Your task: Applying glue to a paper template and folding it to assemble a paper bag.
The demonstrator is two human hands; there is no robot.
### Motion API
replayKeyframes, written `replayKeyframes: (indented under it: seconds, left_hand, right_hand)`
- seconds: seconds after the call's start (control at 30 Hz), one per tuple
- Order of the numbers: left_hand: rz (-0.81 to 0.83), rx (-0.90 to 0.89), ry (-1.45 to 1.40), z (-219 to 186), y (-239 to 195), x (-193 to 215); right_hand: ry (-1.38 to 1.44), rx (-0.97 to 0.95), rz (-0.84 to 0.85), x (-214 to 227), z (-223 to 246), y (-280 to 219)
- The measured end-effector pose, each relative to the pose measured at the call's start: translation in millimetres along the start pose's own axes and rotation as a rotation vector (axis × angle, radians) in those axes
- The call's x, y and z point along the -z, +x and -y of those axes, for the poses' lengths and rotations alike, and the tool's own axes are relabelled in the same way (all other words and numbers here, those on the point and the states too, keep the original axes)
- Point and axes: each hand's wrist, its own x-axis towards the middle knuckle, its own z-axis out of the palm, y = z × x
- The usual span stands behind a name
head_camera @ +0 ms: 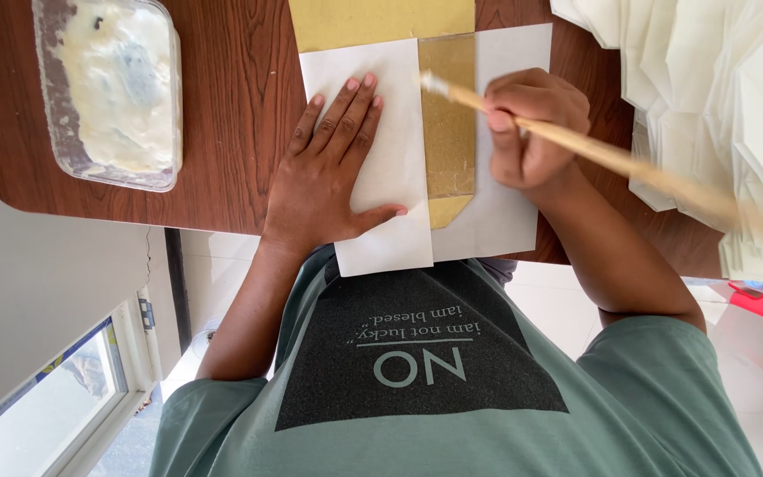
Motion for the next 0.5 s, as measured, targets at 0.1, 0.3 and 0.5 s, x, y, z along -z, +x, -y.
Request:
replayKeyframes:
  seconds: [0.1, 0.3, 0.5]
  left_hand:
    - [-0.028, 0.002, 0.005, -0.2, -0.6, 0.0]
    - [-0.012, -0.013, 0.009, 1.0, 1.0, -0.6]
    - [-0.030, -0.006, 0.010, -0.3, 1.4, 0.0]
  right_hand:
    - [0.138, -0.216, 0.180, 4.8, 26.0, 24.1]
    - [-0.111, -0.137, 0.280, 3.3, 27.7, 31.3]
    - [-0.231, -0.100, 0.263, 2.6, 28.3, 37.4]
